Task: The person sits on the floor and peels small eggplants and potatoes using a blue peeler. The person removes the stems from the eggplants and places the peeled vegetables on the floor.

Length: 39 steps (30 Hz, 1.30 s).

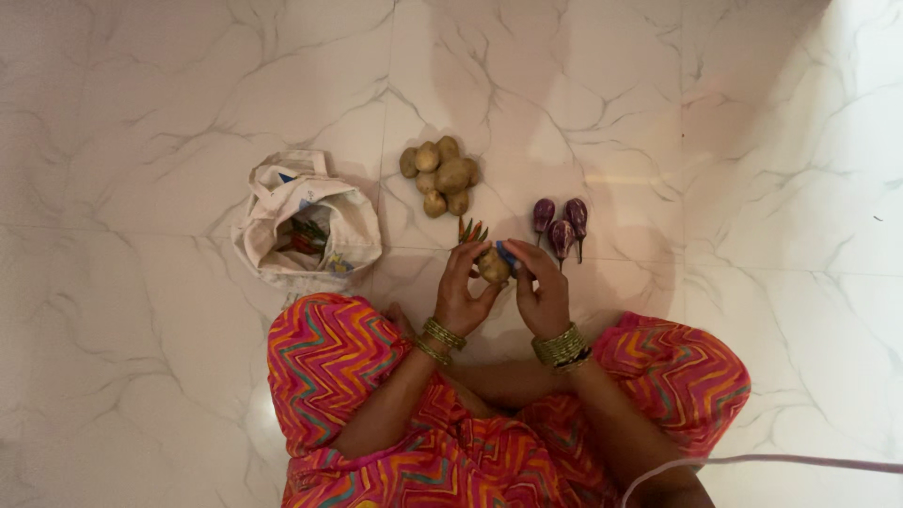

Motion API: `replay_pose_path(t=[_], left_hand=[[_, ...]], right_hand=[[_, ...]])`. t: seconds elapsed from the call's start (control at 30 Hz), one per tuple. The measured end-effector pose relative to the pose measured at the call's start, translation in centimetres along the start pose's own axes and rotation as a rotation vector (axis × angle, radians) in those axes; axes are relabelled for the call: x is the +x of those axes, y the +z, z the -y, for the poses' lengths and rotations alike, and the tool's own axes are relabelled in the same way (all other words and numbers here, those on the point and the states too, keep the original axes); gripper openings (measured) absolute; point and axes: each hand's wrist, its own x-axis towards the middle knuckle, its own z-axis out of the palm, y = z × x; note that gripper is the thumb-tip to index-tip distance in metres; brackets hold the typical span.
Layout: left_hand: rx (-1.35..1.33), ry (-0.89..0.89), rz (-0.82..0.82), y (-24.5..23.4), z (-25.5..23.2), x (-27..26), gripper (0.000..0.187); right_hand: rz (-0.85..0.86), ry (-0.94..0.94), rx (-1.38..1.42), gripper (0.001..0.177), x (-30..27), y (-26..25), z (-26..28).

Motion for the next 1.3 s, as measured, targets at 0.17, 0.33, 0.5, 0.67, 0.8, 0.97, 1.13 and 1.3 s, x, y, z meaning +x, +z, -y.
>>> replay_pose_path(t=[0.17,0.33,0.5,0.67,0.8,0.97,1.13,1.3], left_hand=[[0.009,-0.139,0.013,0.1,0.6,0.1,0.071],[0.021,-0.096,0.032,-0.1,0.8,0.0,0.071],[-0.037,-0.115,0.068,0.2,0.3,-0.1,0.071],[-0.027,-0.158,0.035,0.0,0.2,0.4,0.071],[0.030,-0.112,0.017,0.0,0.3,0.5,0.071],[-0.054,-0.316,0.149,0.5,2.1,-0.2,0.070],[-0.368,-0.334,0.244,1.5,4.3,-1.2,0.060],[-0.646,-0.696,0.256,1.8,4.8,-0.8,0.058]], right_hand=[[-0.045,-0.114,0.011,0.038,-1.2,0.5,0.2],[-0.032,-0.509,-0.385,0.041,-1.7,1.0,1.1],[-0.043,-0.200,-0.162,0.043,-0.4,0.5,-1.5],[0.085,0.377,0.507,0.035,-0.9,1.2,-4.5],[0.074,0.333,0.581,0.036,-0.8,1.2,-4.6],[0.050,-0.129,-0.013,0.038,-1.6,1.0,-1.4],[0.027,-0.234,-0.174,0.045,-1.2,0.8,0.7],[0.029,-0.105,-0.002,0.047,-0.3,0.5,-0.3]])
